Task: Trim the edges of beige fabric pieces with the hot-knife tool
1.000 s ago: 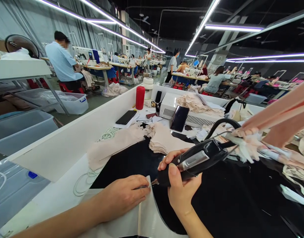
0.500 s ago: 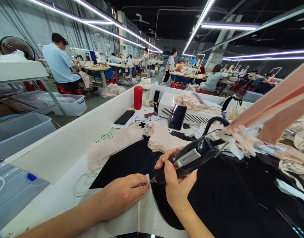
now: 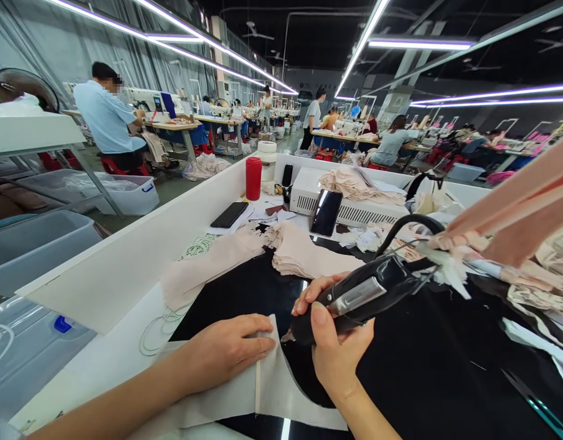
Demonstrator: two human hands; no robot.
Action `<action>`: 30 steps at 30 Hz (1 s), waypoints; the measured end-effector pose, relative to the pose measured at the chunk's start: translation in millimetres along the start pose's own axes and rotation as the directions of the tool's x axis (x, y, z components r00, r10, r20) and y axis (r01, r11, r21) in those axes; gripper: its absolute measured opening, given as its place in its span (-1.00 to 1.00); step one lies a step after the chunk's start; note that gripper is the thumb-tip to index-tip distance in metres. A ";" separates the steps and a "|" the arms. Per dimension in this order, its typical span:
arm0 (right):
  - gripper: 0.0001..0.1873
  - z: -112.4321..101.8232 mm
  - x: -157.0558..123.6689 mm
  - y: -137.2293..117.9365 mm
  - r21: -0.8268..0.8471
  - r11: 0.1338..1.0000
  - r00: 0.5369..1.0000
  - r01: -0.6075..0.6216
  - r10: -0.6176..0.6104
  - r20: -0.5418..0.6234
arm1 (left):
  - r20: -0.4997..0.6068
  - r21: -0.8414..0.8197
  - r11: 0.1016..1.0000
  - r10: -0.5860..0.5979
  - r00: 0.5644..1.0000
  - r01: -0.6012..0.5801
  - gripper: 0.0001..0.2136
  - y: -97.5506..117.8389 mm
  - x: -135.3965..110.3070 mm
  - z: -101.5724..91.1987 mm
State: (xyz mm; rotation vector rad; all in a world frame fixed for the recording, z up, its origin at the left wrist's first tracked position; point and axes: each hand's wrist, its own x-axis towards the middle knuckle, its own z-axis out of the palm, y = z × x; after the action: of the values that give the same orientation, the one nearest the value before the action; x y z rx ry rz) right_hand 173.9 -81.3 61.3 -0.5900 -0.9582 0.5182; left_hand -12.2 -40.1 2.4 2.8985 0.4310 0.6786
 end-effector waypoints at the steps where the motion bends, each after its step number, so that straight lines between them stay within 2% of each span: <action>1: -0.69 0.2 -0.3 0.3 0.001 1.000 1.000 0.003 -0.003 0.001 | -0.005 -0.007 1.000 0.000 1.000 0.000 -0.79 0.0 0.1 -0.6; 10: -0.71 0.9 -3.4 4.5 -0.020 1.000 1.000 -0.005 0.005 0.011 | -0.038 0.038 0.999 0.036 0.999 -0.035 -0.80 -2.3 -2.7 2.3; 19: -0.67 -4.0 -0.3 -13.6 -0.053 0.999 0.999 0.012 -0.015 -0.043 | -0.123 0.027 0.991 0.137 0.983 -0.135 -0.78 0.9 2.2 4.5; 24: -0.66 -5.5 -4.7 -14.4 -0.054 0.999 0.999 0.001 -0.004 -0.054 | -0.014 -0.018 0.995 0.096 0.995 -0.096 -0.84 7.7 3.3 7.2; 30: -0.68 -3.6 -8.1 -12.7 -0.037 0.999 1.000 -0.006 0.005 -0.023 | 0.025 -0.036 0.997 0.064 0.998 -0.063 -0.88 8.7 -0.8 4.4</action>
State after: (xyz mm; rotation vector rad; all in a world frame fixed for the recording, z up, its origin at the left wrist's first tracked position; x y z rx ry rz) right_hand 175.1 -96.6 63.4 -0.6313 -0.9462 0.4984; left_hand -8.7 -48.9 -0.2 2.8952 0.3220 0.6497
